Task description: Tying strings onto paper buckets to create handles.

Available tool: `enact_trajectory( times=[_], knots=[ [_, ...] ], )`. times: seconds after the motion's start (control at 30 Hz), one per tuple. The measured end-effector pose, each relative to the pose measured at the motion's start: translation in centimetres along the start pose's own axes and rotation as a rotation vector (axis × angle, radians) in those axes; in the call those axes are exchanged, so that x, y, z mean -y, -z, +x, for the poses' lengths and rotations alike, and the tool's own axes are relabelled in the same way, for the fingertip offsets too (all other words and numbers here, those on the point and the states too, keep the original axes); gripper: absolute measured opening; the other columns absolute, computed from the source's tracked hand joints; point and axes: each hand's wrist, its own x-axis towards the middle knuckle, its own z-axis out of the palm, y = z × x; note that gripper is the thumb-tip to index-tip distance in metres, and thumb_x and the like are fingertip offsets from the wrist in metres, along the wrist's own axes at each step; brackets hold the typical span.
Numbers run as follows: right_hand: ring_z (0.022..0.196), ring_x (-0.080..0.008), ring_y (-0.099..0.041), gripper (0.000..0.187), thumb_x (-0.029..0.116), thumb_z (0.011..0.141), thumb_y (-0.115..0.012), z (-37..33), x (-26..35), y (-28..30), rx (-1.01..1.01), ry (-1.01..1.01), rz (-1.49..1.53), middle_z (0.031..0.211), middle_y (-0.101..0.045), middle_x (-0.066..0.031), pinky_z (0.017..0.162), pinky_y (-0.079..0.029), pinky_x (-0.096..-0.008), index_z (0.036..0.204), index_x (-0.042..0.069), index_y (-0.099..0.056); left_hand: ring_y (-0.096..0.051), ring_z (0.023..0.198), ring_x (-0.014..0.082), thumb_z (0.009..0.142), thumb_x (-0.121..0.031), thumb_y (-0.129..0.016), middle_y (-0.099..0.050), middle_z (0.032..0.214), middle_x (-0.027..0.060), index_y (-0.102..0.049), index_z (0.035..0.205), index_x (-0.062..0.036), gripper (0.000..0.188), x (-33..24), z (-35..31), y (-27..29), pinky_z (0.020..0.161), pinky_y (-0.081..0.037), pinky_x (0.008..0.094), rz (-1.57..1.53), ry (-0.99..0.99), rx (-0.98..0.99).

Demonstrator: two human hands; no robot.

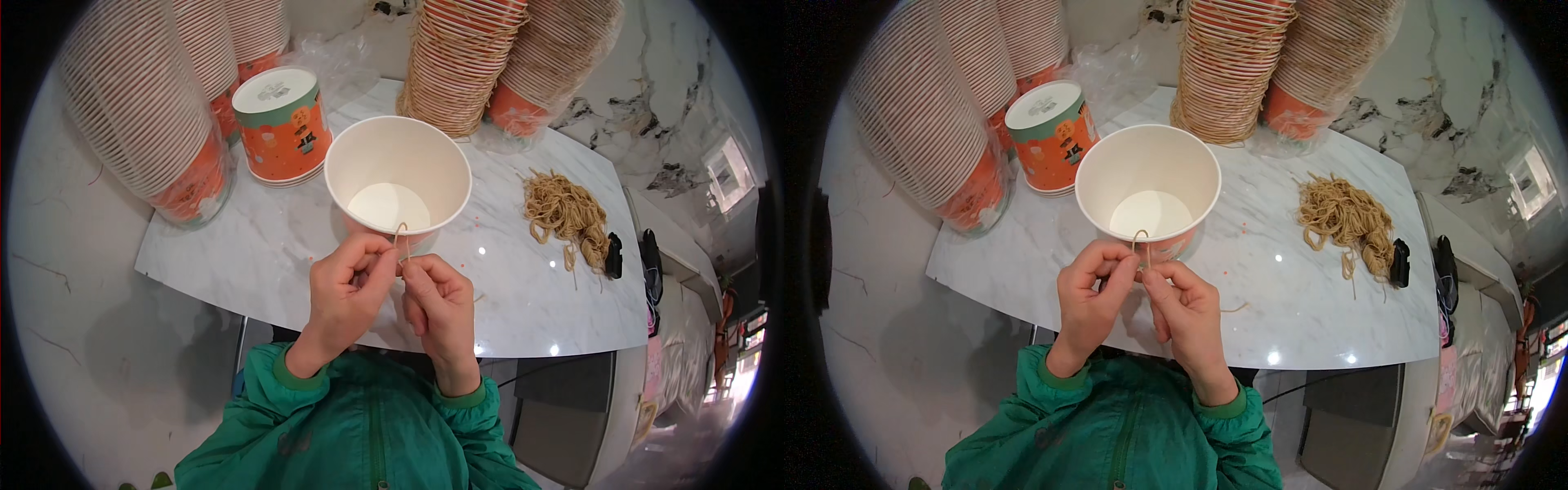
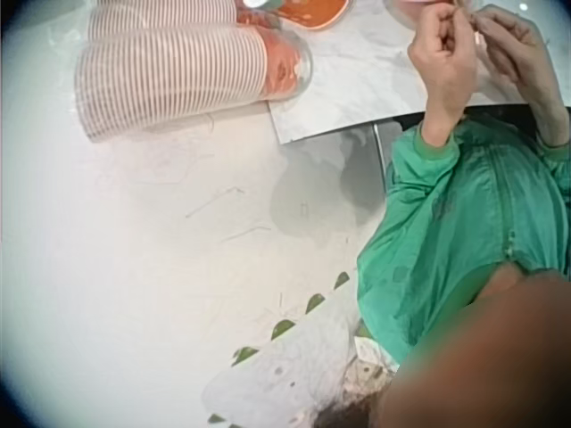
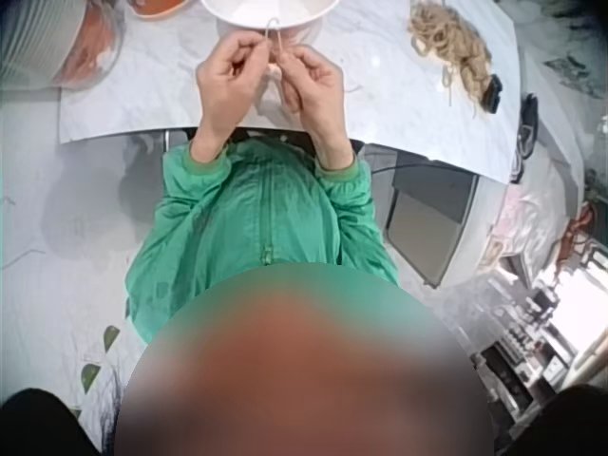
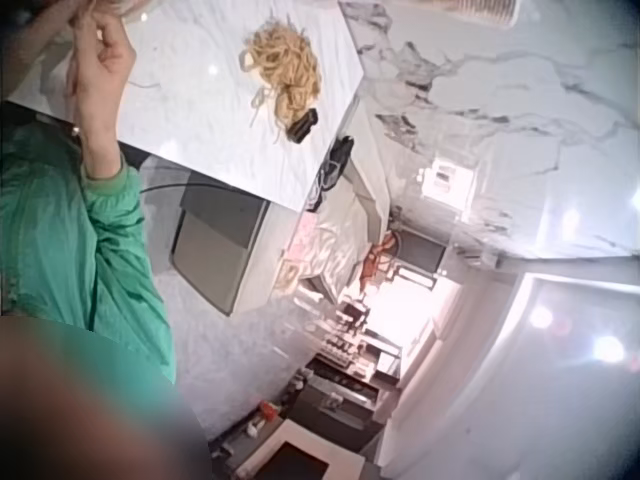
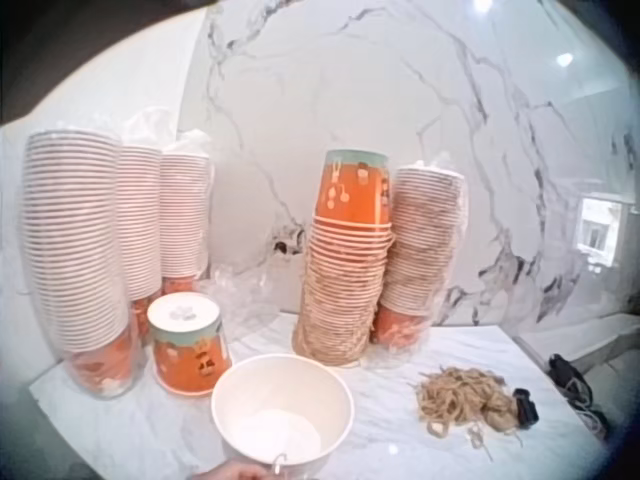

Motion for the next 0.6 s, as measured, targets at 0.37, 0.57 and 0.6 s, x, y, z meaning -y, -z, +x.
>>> enact_trajectory(
  times=[0.37,0.57,0.6],
  knots=[
    [0.043,-0.0014,-0.038,0.018,0.016,0.105,-0.064,-0.6,-0.4,0.4,-0.007,-0.087,0.023,0.058,-0.056,0.0047,0.043,-0.024,-0.0208,0.099,0.0,-0.069,-0.046,0.066,-0.0008,0.098,-0.001,-0.066,-0.057,0.07,-0.0068,-0.065,0.097,-0.0003,0.002,-0.1,0.8,-0.2,0.058,-0.036,0.019,0.017,-0.019,-0.004],
    [0.043,-0.0016,-0.039,0.016,0.014,0.104,-0.065,-0.8,-0.3,0.6,0.012,-0.109,0.036,0.059,-0.056,0.0048,0.042,-0.024,-0.0212,0.099,0.0,-0.069,-0.045,0.064,0.0001,0.097,0.0,-0.066,-0.057,0.07,-0.0051,-0.066,0.097,0.0006,0.001,0.2,1.0,-0.3,0.056,-0.037,0.0202,0.069,-0.082,-0.091],
    [0.043,-0.0016,-0.039,0.015,0.014,0.104,-0.065,-0.9,-0.4,0.6,0.009,-0.114,0.041,0.059,-0.056,0.0046,0.042,-0.024,-0.0213,0.099,0.0,-0.069,-0.046,0.062,0.0007,0.097,0.001,-0.067,-0.057,0.069,-0.0037,-0.067,0.096,0.0011,0.001,0.3,1.0,-0.3,0.053,-0.037,0.021,0.068,-0.095,-0.105]
  ],
)
